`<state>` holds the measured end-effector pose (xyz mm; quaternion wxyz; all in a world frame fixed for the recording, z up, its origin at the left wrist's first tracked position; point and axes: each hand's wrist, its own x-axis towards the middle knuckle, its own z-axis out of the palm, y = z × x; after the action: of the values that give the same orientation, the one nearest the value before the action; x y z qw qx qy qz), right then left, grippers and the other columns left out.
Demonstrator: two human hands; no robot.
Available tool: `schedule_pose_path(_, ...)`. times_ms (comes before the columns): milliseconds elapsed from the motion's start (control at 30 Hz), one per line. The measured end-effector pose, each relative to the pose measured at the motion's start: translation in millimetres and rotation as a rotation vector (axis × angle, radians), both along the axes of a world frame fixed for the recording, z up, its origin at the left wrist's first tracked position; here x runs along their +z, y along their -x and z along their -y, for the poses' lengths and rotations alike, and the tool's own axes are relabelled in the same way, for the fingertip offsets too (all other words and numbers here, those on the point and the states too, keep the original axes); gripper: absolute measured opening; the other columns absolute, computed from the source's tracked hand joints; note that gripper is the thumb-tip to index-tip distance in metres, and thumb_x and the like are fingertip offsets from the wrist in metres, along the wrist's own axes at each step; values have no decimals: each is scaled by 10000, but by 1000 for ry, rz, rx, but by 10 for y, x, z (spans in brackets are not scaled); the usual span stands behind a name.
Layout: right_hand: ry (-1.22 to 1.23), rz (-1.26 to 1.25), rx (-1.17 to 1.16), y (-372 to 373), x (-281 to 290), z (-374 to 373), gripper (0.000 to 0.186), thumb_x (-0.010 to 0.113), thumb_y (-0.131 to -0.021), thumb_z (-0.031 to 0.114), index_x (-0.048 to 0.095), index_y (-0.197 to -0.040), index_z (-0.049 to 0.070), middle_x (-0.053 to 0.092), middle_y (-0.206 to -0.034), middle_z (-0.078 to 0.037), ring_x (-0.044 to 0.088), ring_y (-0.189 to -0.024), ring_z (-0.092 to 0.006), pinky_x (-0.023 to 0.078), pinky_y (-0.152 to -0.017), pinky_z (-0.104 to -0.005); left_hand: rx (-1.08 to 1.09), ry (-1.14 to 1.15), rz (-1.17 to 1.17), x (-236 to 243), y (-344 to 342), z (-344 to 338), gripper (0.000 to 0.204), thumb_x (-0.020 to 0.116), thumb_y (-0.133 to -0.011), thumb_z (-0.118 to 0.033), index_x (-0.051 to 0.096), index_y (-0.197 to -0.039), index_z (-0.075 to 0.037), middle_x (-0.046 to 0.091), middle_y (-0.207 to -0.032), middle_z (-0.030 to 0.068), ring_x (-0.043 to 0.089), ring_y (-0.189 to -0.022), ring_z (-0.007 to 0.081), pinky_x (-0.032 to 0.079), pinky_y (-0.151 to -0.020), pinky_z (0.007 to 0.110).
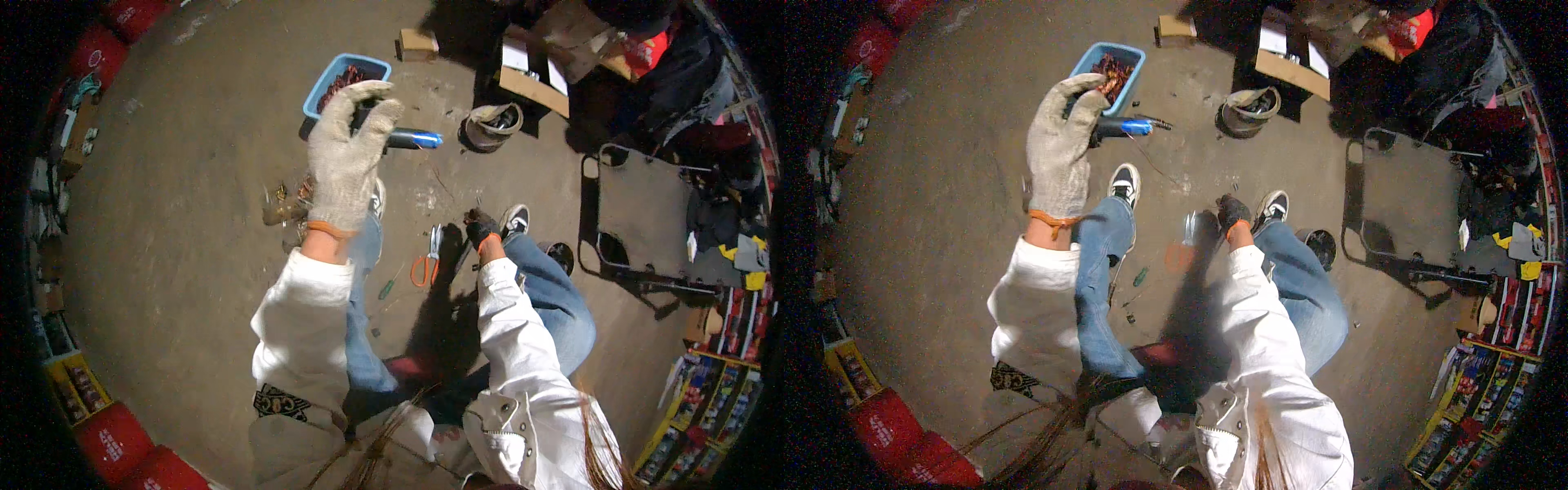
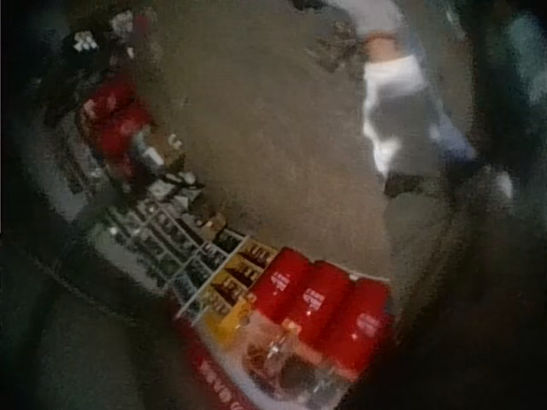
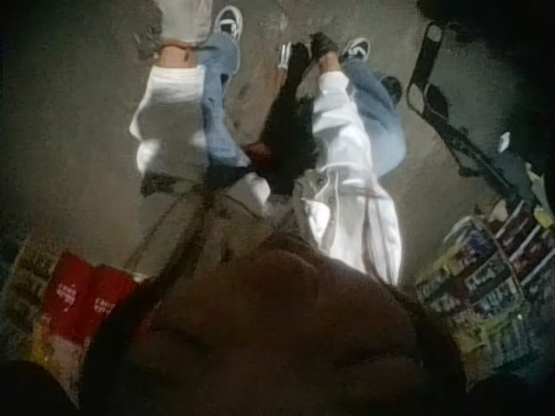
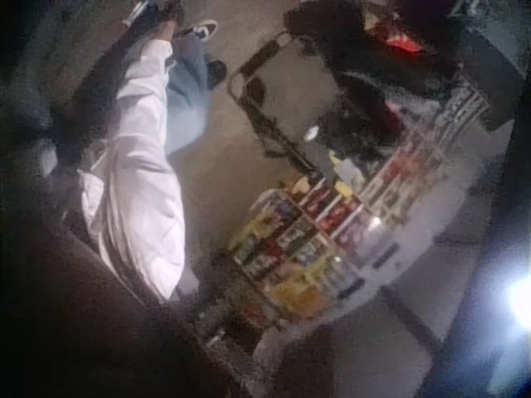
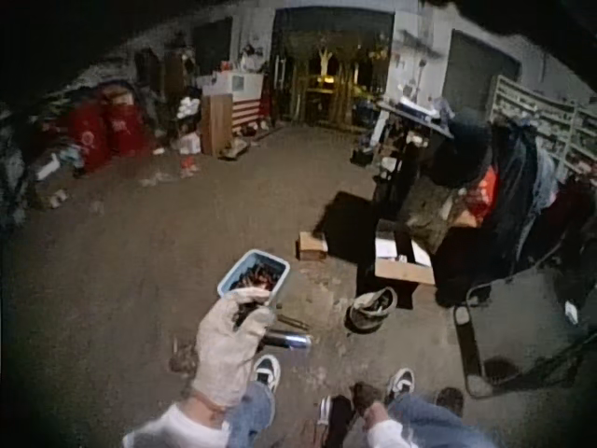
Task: The person sits on the floor and uses a screwdriver to manipulate a small electronic component. They repeatedly tighten and loosen screws on the device, occasionally adjusting their grip and the component's orientation.
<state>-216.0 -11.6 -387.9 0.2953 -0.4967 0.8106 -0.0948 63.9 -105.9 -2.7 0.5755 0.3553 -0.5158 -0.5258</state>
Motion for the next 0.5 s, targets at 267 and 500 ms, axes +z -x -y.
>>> schedule_pose_path(267, 500, 674, -271, 170, 2053, 141, 267, 582, -905, 183, 632, -1094, 3, 678, -998, -88, 604, -913, -139, 469, -786, -265, -264, 171, -308, 155, 148, -191, 269, 531, -974, -242, 625, -1047, -2, 604, -919, 14, 531, -796, 69, 443, -731, 203)
schedule_pose_path(500, 736, 711, 54, -348, 3597, -222, 332, 492, -967, 214, 569, -1200, -9, 641, -1071, -101, 612, -994, -168, 471, -890, -285, -252, 273, -265, 150, 373, -233, 309, 479, -992, -276, 629, -1061, -14, 605, -895, 20, 540, -773, 59, 453, -663, 179)
